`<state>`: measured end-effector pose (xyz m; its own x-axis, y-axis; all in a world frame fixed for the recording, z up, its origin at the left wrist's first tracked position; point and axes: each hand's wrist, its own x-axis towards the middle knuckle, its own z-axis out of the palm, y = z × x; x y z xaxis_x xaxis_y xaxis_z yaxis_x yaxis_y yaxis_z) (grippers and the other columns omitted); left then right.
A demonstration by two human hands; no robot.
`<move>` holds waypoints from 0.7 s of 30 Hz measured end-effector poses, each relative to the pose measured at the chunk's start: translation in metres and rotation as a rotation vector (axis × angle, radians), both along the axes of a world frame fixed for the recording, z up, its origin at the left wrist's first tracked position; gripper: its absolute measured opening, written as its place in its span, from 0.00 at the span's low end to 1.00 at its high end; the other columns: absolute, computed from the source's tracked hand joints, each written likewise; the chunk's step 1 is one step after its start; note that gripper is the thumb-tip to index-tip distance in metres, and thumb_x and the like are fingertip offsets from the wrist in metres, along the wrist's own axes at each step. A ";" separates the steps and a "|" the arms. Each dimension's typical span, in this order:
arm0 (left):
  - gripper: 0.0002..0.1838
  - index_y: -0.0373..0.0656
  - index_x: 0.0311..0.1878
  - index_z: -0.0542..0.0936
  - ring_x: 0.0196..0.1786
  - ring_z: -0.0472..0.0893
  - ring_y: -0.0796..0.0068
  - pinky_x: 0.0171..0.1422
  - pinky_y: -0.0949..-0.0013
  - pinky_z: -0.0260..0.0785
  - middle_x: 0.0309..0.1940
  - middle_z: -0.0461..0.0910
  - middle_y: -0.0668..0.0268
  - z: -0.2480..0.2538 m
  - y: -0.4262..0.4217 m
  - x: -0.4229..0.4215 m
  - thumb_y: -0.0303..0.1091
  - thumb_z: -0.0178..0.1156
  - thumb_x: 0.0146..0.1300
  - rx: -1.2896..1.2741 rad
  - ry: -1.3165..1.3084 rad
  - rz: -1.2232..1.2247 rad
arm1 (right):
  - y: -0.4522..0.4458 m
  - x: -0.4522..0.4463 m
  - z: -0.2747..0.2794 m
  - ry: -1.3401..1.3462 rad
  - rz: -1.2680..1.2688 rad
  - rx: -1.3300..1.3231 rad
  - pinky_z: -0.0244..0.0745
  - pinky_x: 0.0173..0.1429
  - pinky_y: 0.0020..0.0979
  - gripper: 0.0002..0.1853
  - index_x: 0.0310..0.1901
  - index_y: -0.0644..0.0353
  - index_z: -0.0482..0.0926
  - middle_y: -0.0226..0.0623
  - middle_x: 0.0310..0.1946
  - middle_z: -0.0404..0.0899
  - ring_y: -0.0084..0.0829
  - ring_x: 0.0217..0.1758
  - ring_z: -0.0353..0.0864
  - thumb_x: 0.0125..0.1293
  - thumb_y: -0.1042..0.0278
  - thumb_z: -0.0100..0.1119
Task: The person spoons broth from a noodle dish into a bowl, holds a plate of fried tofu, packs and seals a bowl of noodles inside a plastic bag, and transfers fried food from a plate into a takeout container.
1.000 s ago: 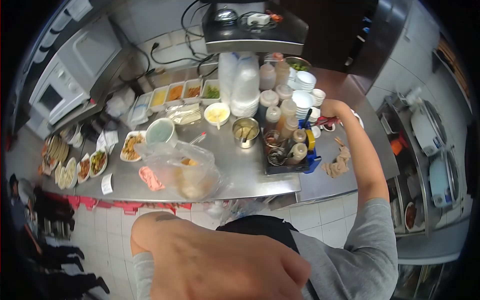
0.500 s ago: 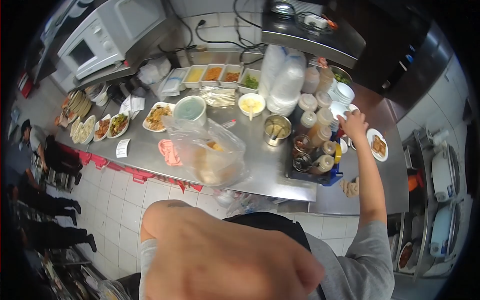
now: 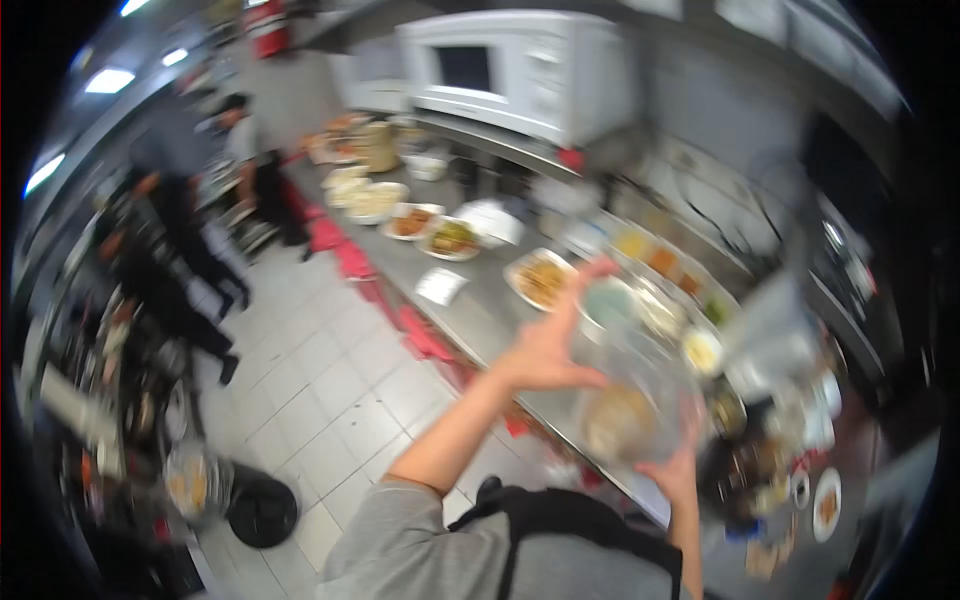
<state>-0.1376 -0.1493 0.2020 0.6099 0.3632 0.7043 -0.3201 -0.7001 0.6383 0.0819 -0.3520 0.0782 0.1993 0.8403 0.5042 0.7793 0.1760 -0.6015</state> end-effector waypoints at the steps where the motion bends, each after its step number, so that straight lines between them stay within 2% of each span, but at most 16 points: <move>1: 0.68 0.40 0.72 0.38 0.73 0.45 0.62 0.72 0.58 0.39 0.71 0.45 0.56 -0.038 0.021 0.003 0.48 0.76 0.34 0.021 0.140 0.094 | 0.012 -0.023 -0.001 0.252 -0.018 0.095 0.48 0.71 0.41 0.60 0.69 0.64 0.49 0.47 0.67 0.55 0.42 0.69 0.57 0.40 0.42 0.73; 2: 0.71 0.39 0.72 0.33 0.74 0.44 0.62 0.73 0.58 0.37 0.72 0.41 0.55 -0.055 0.026 -0.002 0.50 0.76 0.35 -0.088 0.292 0.088 | 0.025 -0.029 -0.014 0.443 -0.043 0.077 0.53 0.69 0.39 0.54 0.67 0.65 0.52 0.46 0.65 0.57 0.41 0.66 0.60 0.44 0.49 0.72; 4: 0.74 0.41 0.71 0.27 0.72 0.51 0.62 0.72 0.58 0.41 0.70 0.49 0.55 -0.123 0.049 0.024 0.53 0.77 0.35 0.003 0.157 0.014 | 0.037 -0.012 -0.045 0.705 -0.100 0.044 0.60 0.65 0.37 0.38 0.64 0.67 0.59 0.43 0.59 0.65 0.36 0.60 0.67 0.55 0.61 0.65; 6: 0.67 0.39 0.72 0.37 0.65 0.62 0.64 0.68 0.61 0.51 0.63 0.63 0.56 -0.130 0.040 0.047 0.50 0.76 0.39 -0.180 0.083 -0.170 | 0.050 -0.001 -0.049 0.819 -0.083 0.113 0.62 0.63 0.36 0.25 0.61 0.67 0.65 0.41 0.54 0.71 0.33 0.56 0.70 0.64 0.66 0.56; 8: 0.39 0.38 0.56 0.68 0.56 0.69 0.69 0.61 0.65 0.61 0.52 0.72 0.61 -0.115 0.034 0.057 0.46 0.74 0.44 -0.381 0.219 -0.361 | 0.050 -0.013 -0.025 0.905 -0.008 0.235 0.62 0.63 0.35 0.19 0.57 0.66 0.69 0.41 0.53 0.73 0.31 0.56 0.70 0.69 0.65 0.48; 9: 0.26 0.39 0.41 0.69 0.53 0.70 0.72 0.58 0.68 0.63 0.50 0.72 0.61 -0.124 0.039 0.073 0.42 0.72 0.47 -0.373 0.316 -0.354 | 0.053 -0.011 -0.029 0.993 0.062 0.255 0.62 0.63 0.35 0.19 0.57 0.66 0.68 0.41 0.53 0.73 0.32 0.57 0.70 0.69 0.65 0.48; 10: 0.21 0.39 0.33 0.68 0.51 0.71 0.74 0.56 0.70 0.64 0.47 0.72 0.62 -0.130 0.041 0.082 0.39 0.70 0.50 -0.387 0.286 -0.370 | 0.052 -0.004 -0.034 1.080 0.129 0.276 0.62 0.63 0.35 0.19 0.58 0.66 0.68 0.41 0.53 0.73 0.32 0.57 0.70 0.69 0.64 0.48; 11: 0.19 0.39 0.24 0.67 0.49 0.71 0.76 0.53 0.72 0.65 0.45 0.73 0.63 -0.133 0.041 0.090 0.37 0.69 0.52 -0.401 0.257 -0.385 | 0.056 -0.007 -0.027 1.167 0.195 0.298 0.62 0.64 0.35 0.20 0.58 0.65 0.67 0.42 0.54 0.73 0.32 0.58 0.70 0.70 0.63 0.47; 12: 0.20 0.39 0.21 0.64 0.47 0.72 0.78 0.52 0.74 0.66 0.43 0.73 0.64 -0.136 0.039 0.096 0.35 0.68 0.54 -0.435 0.100 -0.422 | 0.058 -0.014 -0.021 1.318 0.076 0.341 0.65 0.60 0.34 0.18 0.56 0.62 0.67 0.35 0.46 0.75 0.30 0.51 0.72 0.69 0.62 0.49; 13: 0.22 0.40 0.19 0.61 0.46 0.72 0.79 0.50 0.75 0.66 0.40 0.74 0.65 -0.131 0.035 0.098 0.33 0.66 0.55 -0.466 -0.054 -0.460 | 0.060 -0.004 -0.024 1.361 0.183 0.336 0.66 0.58 0.33 0.17 0.55 0.61 0.67 0.32 0.40 0.74 0.28 0.46 0.71 0.68 0.63 0.49; 14: 0.18 0.38 0.20 0.65 0.39 0.75 0.80 0.46 0.75 0.68 0.31 0.77 0.67 -0.116 0.024 0.097 0.30 0.62 0.59 -0.352 -0.284 -0.436 | 0.061 0.011 -0.026 1.404 0.288 0.330 0.66 0.57 0.31 0.15 0.53 0.60 0.67 0.29 0.35 0.72 0.25 0.41 0.70 0.68 0.64 0.49; 15: 0.17 0.38 0.20 0.66 0.36 0.76 0.80 0.42 0.75 0.68 0.27 0.77 0.68 -0.106 0.016 0.095 0.31 0.61 0.60 -0.440 -0.233 -0.481 | 0.061 0.024 -0.031 1.445 0.392 0.325 0.67 0.55 0.30 0.14 0.52 0.59 0.67 0.25 0.30 0.71 0.23 0.37 0.70 0.68 0.64 0.49; 16: 0.16 0.38 0.20 0.67 0.33 0.76 0.81 0.39 0.75 0.68 0.24 0.76 0.70 -0.098 0.008 0.094 0.31 0.60 0.61 -0.527 -0.180 -0.529 | 0.062 0.015 -0.018 1.506 0.401 0.345 0.68 0.51 0.28 0.09 0.47 0.56 0.67 0.21 0.20 0.58 0.19 0.27 0.61 0.67 0.65 0.49; 17: 0.16 0.38 0.20 0.69 0.30 0.76 0.81 0.35 0.76 0.68 0.20 0.76 0.72 -0.093 0.002 0.092 0.31 0.59 0.62 -0.614 -0.126 -0.578 | 0.062 0.017 -0.019 1.512 0.421 0.349 0.68 0.51 0.28 0.09 0.46 0.56 0.66 0.21 0.20 0.57 0.18 0.26 0.60 0.67 0.65 0.49; 19: 0.11 0.38 0.27 0.72 0.32 0.79 0.79 0.38 0.76 0.70 0.23 0.78 0.68 -0.092 -0.003 0.091 0.31 0.56 0.64 -0.794 -0.106 -0.640 | 0.061 0.024 -0.026 1.521 0.462 0.360 0.68 0.51 0.27 0.09 0.46 0.57 0.66 0.20 0.18 0.53 0.17 0.24 0.58 0.68 0.66 0.48; 21: 0.07 0.38 0.33 0.73 0.31 0.80 0.78 0.38 0.76 0.72 0.23 0.79 0.68 -0.104 -0.009 0.095 0.31 0.55 0.65 -1.007 -0.098 -0.603 | 0.057 0.029 -0.034 1.458 0.620 0.332 0.68 0.54 0.29 0.10 0.47 0.60 0.68 0.22 0.22 0.62 0.19 0.28 0.64 0.68 0.66 0.47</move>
<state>-0.0423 -0.1580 0.0985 0.8323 0.4541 0.3179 -0.5057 0.3872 0.7710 0.1106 -0.2949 0.0445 0.3356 0.8678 0.3664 -0.6266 0.4961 -0.6011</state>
